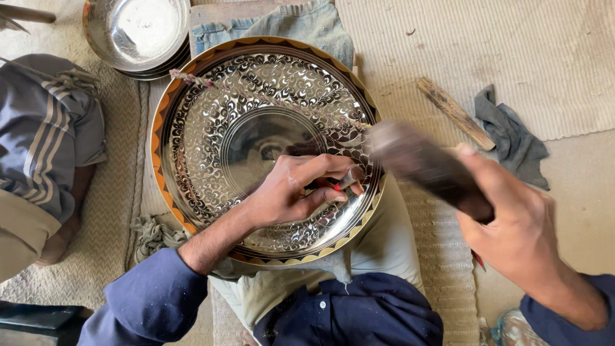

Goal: The person uses a hammer and a small metal punch to emboss a decorative pattern onto a large silver tray. They repeatedly strike the punch with the hammer to create indentations in the metal surface.

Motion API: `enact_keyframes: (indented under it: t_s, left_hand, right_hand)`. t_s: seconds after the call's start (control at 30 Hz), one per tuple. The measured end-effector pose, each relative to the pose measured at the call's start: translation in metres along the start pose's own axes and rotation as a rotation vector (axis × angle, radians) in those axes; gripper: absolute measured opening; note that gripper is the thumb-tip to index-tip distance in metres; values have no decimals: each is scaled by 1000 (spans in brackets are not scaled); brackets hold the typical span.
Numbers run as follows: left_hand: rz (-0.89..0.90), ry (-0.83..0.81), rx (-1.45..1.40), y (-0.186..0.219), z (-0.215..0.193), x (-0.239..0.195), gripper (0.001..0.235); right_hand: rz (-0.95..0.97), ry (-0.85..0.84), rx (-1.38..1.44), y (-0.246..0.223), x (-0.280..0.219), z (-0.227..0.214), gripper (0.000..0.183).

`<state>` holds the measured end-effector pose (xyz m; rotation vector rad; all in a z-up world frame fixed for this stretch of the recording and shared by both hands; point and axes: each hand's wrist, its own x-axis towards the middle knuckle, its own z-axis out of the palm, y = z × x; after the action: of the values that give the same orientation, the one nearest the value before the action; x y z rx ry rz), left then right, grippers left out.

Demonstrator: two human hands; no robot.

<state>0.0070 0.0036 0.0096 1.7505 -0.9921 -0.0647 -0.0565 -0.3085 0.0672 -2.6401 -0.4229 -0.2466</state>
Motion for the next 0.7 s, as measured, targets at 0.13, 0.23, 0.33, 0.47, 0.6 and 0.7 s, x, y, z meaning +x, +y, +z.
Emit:
enact_keyframes:
  t_s: [0.13, 0.23, 0.33, 0.47, 0.6, 0.7]
  left_hand:
    - [-11, -11, -55, 0, 0, -1, 42]
    - [-2, -17, -72, 1, -2, 0, 42]
    - [-12, -20, -57, 2, -3, 0, 44]
    - [-23, -28, -103, 3, -4, -1, 44]
    - [-13, -29, -111, 3, -5, 0, 44]
    - [-22, -27, -71, 2, -5, -1, 45]
  right_hand:
    - [-105, -135, -406, -1, -2, -5, 82]
    - [1, 59, 162, -2, 1, -1, 74]
    - [-89, -169, -435, -1, 3, -3, 83]
    - [-24, -31, -25, -2, 4, -2, 78]
    - [-49, -8, -78, -4, 7, -2, 79]
    - [-84, -89, -259, -5, 8, -5, 83]
